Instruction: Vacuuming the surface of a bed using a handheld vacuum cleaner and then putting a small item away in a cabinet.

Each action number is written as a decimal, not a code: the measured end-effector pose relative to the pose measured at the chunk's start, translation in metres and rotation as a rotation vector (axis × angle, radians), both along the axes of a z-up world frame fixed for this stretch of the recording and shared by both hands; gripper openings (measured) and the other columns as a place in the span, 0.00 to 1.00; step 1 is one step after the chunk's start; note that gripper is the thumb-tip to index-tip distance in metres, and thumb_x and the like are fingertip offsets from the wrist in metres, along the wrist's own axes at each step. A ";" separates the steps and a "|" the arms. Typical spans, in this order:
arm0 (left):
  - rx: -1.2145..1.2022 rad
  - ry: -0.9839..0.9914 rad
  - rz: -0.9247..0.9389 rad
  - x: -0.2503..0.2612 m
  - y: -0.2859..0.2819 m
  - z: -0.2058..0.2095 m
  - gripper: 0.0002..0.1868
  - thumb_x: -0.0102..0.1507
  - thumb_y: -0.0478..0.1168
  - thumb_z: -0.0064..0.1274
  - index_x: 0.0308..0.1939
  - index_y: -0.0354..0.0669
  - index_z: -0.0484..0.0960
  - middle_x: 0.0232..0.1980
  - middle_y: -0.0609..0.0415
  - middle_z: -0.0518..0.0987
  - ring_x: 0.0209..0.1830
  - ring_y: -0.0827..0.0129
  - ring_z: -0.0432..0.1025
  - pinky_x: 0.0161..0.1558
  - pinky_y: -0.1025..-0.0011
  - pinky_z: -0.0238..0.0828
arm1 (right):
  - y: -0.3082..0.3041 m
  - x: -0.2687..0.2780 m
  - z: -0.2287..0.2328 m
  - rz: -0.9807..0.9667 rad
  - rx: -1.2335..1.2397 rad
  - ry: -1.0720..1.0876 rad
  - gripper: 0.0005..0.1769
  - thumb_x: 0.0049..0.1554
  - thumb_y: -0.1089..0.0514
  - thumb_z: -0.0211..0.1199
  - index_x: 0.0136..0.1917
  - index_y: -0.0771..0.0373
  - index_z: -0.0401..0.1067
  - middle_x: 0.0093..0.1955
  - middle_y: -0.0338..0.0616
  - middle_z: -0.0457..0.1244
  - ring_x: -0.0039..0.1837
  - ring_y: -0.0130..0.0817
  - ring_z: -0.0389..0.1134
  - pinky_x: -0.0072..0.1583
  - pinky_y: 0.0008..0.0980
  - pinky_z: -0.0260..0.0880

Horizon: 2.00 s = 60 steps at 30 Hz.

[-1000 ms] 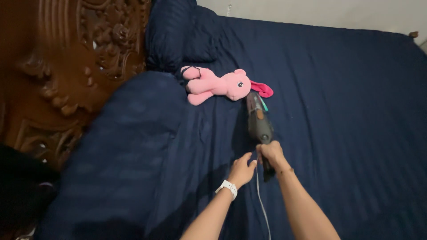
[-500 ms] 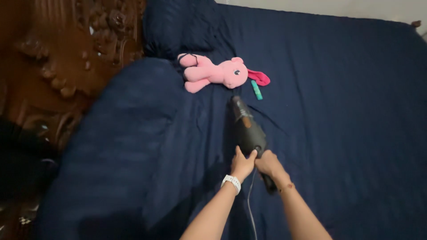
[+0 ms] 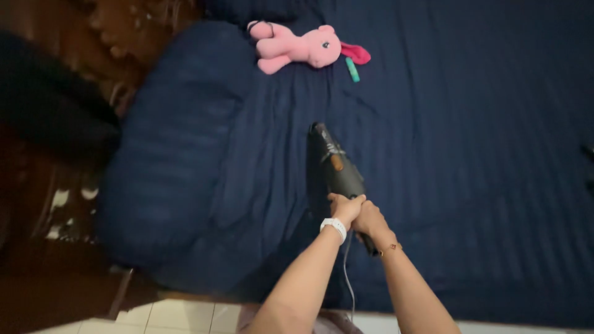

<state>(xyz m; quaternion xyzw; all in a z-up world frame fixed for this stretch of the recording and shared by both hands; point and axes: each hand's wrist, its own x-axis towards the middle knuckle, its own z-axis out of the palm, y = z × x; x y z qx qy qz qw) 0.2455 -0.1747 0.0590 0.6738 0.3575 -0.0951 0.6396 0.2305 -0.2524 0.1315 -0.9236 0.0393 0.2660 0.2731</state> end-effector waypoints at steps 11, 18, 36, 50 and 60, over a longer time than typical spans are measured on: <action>0.028 0.113 -0.046 -0.162 -0.035 0.008 0.67 0.54 0.50 0.66 0.77 0.22 0.30 0.65 0.27 0.73 0.63 0.45 0.74 0.64 0.63 0.72 | -0.037 -0.157 -0.013 -0.054 0.080 0.045 0.12 0.50 0.61 0.70 0.42 0.75 0.75 0.36 0.58 0.72 0.34 0.47 0.76 0.36 0.43 0.75; 0.091 0.168 -0.122 -0.225 -0.042 -0.002 0.69 0.55 0.53 0.66 0.77 0.25 0.29 0.67 0.30 0.71 0.64 0.45 0.72 0.65 0.63 0.70 | -0.046 -0.225 -0.023 -0.074 0.145 0.043 0.13 0.50 0.61 0.69 0.42 0.76 0.76 0.35 0.59 0.72 0.33 0.47 0.75 0.34 0.43 0.75; -0.213 0.118 -0.092 -0.447 0.056 0.058 0.71 0.52 0.46 0.64 0.77 0.28 0.20 0.60 0.30 0.76 0.46 0.46 0.79 0.38 0.52 0.81 | 0.043 -0.452 0.020 -0.196 0.169 -0.028 0.13 0.48 0.60 0.68 0.34 0.77 0.74 0.28 0.58 0.69 0.26 0.46 0.71 0.31 0.45 0.73; -0.219 -0.014 0.031 -0.527 0.085 0.038 0.49 0.48 0.45 0.69 0.64 0.24 0.59 0.53 0.33 0.78 0.40 0.49 0.80 0.31 0.52 0.81 | 0.069 -0.530 0.031 -0.048 0.137 -0.032 0.17 0.47 0.57 0.71 0.35 0.78 0.75 0.29 0.58 0.70 0.27 0.43 0.72 0.30 0.41 0.73; -0.454 0.148 0.654 -0.506 0.002 0.002 0.72 0.48 0.35 0.75 0.74 0.32 0.27 0.68 0.30 0.63 0.62 0.49 0.68 0.62 0.59 0.70 | -0.001 -0.522 0.015 0.242 0.054 -0.198 0.18 0.48 0.58 0.70 0.49 0.69 0.74 0.40 0.64 0.70 0.40 0.57 0.72 0.43 0.52 0.74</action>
